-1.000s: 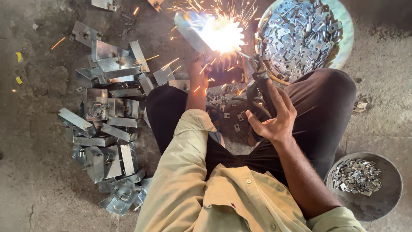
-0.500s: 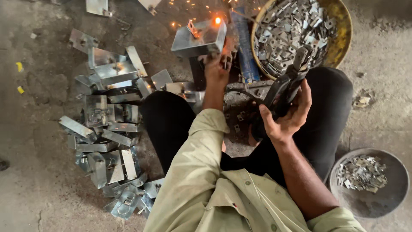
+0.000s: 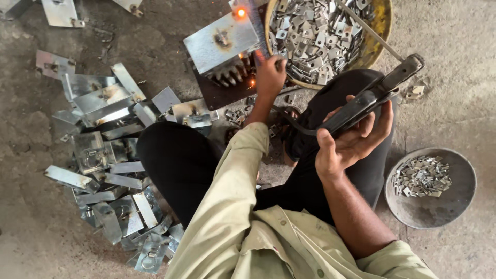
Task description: The person sits on the floor and uses a handheld welding tool to attach small metal pieces to larger rectangular metal brackets. The person picks up a bracket, positions a small metal piece on it, and welds it in place, creating bright sparks. The finished brackets are placed in a pile on the floor.
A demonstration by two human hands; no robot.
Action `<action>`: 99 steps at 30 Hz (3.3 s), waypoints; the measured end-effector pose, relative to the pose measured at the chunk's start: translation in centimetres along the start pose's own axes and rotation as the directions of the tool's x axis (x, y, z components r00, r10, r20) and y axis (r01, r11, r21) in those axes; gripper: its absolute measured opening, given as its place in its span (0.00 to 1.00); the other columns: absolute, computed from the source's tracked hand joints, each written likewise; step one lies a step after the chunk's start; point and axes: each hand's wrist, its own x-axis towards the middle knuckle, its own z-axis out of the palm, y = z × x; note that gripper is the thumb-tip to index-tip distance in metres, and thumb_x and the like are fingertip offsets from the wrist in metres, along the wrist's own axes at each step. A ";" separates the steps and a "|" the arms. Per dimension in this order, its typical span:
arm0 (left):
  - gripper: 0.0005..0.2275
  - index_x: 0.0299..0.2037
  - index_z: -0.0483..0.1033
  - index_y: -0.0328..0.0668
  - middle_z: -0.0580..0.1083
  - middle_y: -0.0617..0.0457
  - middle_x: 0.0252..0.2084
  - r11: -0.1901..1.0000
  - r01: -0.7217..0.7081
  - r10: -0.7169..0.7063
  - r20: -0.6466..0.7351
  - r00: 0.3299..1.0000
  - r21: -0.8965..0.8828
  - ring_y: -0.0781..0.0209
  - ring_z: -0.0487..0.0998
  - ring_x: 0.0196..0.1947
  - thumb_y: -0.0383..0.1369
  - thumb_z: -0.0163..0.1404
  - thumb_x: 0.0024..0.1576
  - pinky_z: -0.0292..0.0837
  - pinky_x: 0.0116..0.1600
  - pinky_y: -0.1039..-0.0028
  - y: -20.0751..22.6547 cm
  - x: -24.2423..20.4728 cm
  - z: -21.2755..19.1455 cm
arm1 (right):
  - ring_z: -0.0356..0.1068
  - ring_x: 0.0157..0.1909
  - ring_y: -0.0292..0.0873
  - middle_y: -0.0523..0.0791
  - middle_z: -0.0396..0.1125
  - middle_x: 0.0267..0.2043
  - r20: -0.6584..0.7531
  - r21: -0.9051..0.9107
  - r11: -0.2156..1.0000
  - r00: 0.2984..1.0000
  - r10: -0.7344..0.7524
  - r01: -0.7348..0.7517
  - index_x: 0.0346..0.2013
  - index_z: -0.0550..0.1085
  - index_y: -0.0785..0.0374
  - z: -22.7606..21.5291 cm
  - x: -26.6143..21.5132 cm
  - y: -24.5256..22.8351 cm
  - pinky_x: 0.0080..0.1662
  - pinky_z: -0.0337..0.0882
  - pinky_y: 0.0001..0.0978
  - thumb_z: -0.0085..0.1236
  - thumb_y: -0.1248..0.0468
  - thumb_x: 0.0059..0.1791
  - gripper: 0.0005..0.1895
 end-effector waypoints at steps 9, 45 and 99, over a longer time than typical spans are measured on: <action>0.25 0.65 0.66 0.49 0.64 0.46 0.66 0.765 -0.247 0.081 0.292 0.953 0.595 0.45 0.69 0.61 0.27 0.50 0.53 0.70 0.56 0.50 5.2 4.2 3.7 | 0.69 0.49 0.43 0.53 0.60 0.62 -0.024 0.120 0.991 0.998 0.053 -0.050 0.78 0.38 0.55 -0.3 0.2 -0.7 0.50 0.75 0.33 0.69 0.67 0.50 0.55; 0.09 0.46 0.68 0.36 0.76 0.44 0.41 0.692 0.126 -0.460 -0.300 0.836 -0.711 0.62 0.79 0.31 0.26 0.54 0.59 0.80 0.33 0.71 -3.1 -3.8 -17.5 | 0.66 0.56 0.39 0.48 0.60 0.61 0.392 -0.148 0.983 0.919 -0.047 0.113 0.76 0.50 0.63 3.4 -2.9 2.0 0.56 0.72 0.29 0.72 0.60 0.48 0.51; 0.17 0.44 0.77 0.30 0.79 0.36 0.41 0.872 0.468 -0.480 -0.433 0.763 -0.141 0.43 0.81 0.42 0.36 0.56 0.49 0.74 0.49 0.59 -9.7 -2.4 -14.6 | 0.68 0.46 0.35 0.46 0.66 0.58 0.469 -0.286 0.953 0.882 0.044 0.105 0.72 0.58 0.64 3.1 -2.9 1.5 0.48 0.72 0.27 0.71 0.66 0.42 0.47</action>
